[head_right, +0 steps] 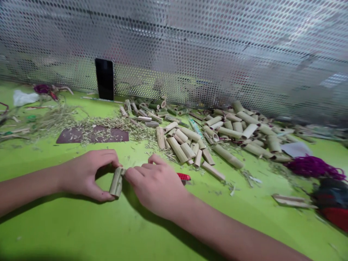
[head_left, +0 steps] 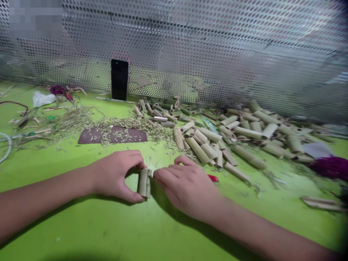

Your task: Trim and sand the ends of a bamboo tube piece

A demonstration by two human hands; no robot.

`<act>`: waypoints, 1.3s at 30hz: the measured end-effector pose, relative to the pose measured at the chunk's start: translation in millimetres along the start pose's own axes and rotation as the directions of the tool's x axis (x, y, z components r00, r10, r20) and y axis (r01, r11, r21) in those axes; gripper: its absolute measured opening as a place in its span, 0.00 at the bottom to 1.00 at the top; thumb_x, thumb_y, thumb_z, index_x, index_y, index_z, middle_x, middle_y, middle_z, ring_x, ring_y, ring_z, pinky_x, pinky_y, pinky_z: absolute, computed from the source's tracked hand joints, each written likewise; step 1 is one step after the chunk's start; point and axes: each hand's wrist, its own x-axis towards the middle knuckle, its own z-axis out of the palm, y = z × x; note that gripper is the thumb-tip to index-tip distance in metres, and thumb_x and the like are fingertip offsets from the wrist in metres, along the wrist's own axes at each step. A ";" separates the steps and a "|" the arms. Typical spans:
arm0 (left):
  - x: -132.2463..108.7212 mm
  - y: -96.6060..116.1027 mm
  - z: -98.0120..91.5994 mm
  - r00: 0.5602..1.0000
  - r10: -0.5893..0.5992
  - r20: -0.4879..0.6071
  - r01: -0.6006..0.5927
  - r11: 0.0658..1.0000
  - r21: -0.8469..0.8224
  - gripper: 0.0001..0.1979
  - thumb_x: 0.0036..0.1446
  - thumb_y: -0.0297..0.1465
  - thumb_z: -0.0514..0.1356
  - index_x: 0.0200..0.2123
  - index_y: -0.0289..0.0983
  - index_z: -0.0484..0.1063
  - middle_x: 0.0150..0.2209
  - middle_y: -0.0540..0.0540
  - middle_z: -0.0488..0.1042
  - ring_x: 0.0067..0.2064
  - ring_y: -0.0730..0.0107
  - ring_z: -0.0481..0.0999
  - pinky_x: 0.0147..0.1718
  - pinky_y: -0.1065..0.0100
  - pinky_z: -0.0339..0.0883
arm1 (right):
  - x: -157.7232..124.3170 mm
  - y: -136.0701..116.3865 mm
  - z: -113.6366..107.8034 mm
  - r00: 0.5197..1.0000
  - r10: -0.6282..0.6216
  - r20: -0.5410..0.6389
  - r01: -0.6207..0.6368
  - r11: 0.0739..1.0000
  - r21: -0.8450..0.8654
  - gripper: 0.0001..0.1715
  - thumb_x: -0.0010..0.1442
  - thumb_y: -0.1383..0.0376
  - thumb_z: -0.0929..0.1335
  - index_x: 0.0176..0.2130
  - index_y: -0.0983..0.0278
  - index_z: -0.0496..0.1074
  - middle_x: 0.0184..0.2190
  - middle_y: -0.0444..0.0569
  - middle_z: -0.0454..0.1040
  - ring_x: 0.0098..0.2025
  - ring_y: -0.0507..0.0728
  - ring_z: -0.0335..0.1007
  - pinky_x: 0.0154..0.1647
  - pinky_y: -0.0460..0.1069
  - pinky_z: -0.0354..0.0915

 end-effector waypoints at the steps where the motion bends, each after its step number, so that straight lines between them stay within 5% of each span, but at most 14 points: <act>1: 0.0 -0.1 0.1 1.000 -0.003 0.004 0.003 1.000 -0.003 0.18 0.45 0.39 0.71 0.34 0.38 0.69 0.34 0.51 0.68 0.33 0.67 0.65 0.31 0.68 0.60 | -0.3 0.3 0.1 1.000 -0.015 0.016 0.015 1.000 0.012 0.15 0.66 0.74 0.62 0.29 0.63 0.69 0.19 0.38 0.70 0.20 0.49 0.57 0.36 0.48 0.52; 39: -0.4 -4.9 -0.8 1.000 0.000 0.031 -0.001 1.000 0.013 0.22 0.45 0.44 0.73 0.36 0.38 0.72 0.36 0.49 0.70 0.36 0.64 0.68 0.35 0.66 0.62 | -3.0 1.0 3.7 1.000 0.010 0.028 -0.010 1.000 0.023 0.12 0.65 0.74 0.63 0.31 0.63 0.67 0.20 0.37 0.70 0.20 0.49 0.56 0.36 0.49 0.51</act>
